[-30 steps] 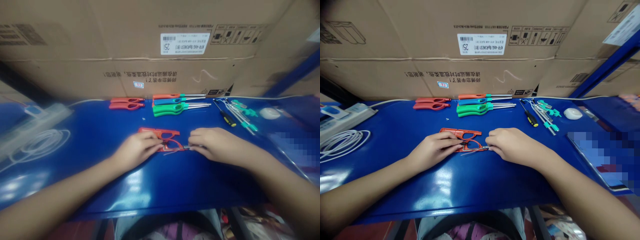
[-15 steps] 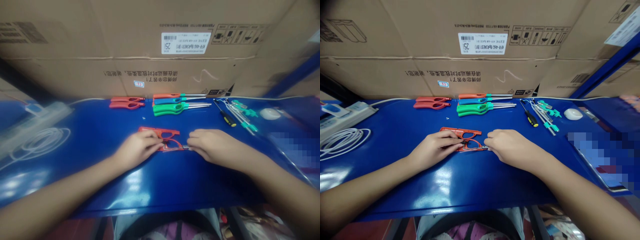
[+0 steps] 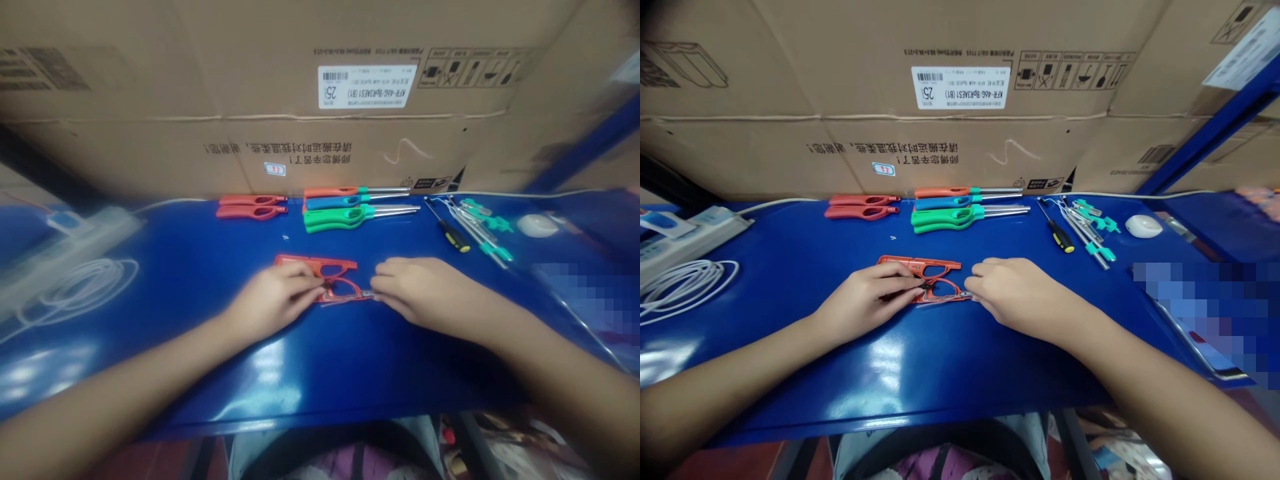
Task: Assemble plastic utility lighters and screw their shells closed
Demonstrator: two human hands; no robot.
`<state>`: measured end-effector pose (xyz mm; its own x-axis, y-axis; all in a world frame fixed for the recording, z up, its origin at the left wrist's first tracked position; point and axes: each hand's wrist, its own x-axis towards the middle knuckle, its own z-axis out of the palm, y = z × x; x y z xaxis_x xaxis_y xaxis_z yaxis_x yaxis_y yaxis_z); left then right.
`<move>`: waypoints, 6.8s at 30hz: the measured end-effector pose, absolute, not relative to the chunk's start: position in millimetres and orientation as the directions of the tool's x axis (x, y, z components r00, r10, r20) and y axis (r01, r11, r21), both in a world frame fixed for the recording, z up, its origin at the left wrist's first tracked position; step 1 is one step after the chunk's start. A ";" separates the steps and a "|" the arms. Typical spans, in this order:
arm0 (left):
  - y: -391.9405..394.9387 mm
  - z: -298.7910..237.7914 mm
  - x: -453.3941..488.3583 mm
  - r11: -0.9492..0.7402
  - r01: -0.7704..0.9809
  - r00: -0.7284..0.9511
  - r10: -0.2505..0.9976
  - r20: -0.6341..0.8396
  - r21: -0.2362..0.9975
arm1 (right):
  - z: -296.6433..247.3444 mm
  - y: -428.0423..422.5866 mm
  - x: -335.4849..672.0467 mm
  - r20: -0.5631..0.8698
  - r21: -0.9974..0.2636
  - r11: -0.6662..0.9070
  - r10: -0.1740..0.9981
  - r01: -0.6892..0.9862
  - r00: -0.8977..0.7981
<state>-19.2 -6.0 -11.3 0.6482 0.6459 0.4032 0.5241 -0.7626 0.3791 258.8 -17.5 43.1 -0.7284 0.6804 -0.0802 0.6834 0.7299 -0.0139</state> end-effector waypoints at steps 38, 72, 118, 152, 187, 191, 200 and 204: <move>-15.1 -1.7 -24.7 -0.793 0.522 0.736 0.605 0.304 0.314 | 25.7 1.2 258.6 0.028 -0.475 0.629 0.710 0.616 -0.703; -21.6 -1.6 -21.0 -0.820 0.468 0.788 0.556 0.264 0.329 | 17.9 -10.7 249.2 0.032 -0.303 0.793 0.563 0.528 -0.826; -19.5 -2.9 -21.8 -0.780 0.436 0.780 0.576 0.244 0.449 | 21.1 -6.4 246.0 0.013 -0.611 0.568 0.704 0.551 -0.710; -14.7 -5.2 -25.7 -0.853 0.506 0.792 0.519 0.321 0.131 | 33.2 -3.2 255.2 0.027 -0.623 0.582 0.683 0.522 -0.730; -11.2 -5.3 -28.6 -0.875 0.440 0.808 0.485 0.336 0.204 | 35.1 77.9 402.2 0.013 -0.026 -0.567 0.824 0.824 0.567; -11.0 -5.6 -29.1 -0.877 0.433 0.808 0.480 0.342 0.208 | 41.6 74.1 393.9 0.080 -0.115 -0.551 0.824 0.826 0.561; -10.7 -6.3 -29.4 -0.855 0.442 0.795 0.514 0.323 0.272 | 37.4 52.9 317.6 -0.001 -0.512 -0.093 0.994 0.854 0.108; -11.0 -5.0 -28.5 -0.848 0.440 0.790 0.522 0.322 0.296 | 19.6 40.5 287.0 -0.086 -0.625 0.024 0.991 0.781 -0.099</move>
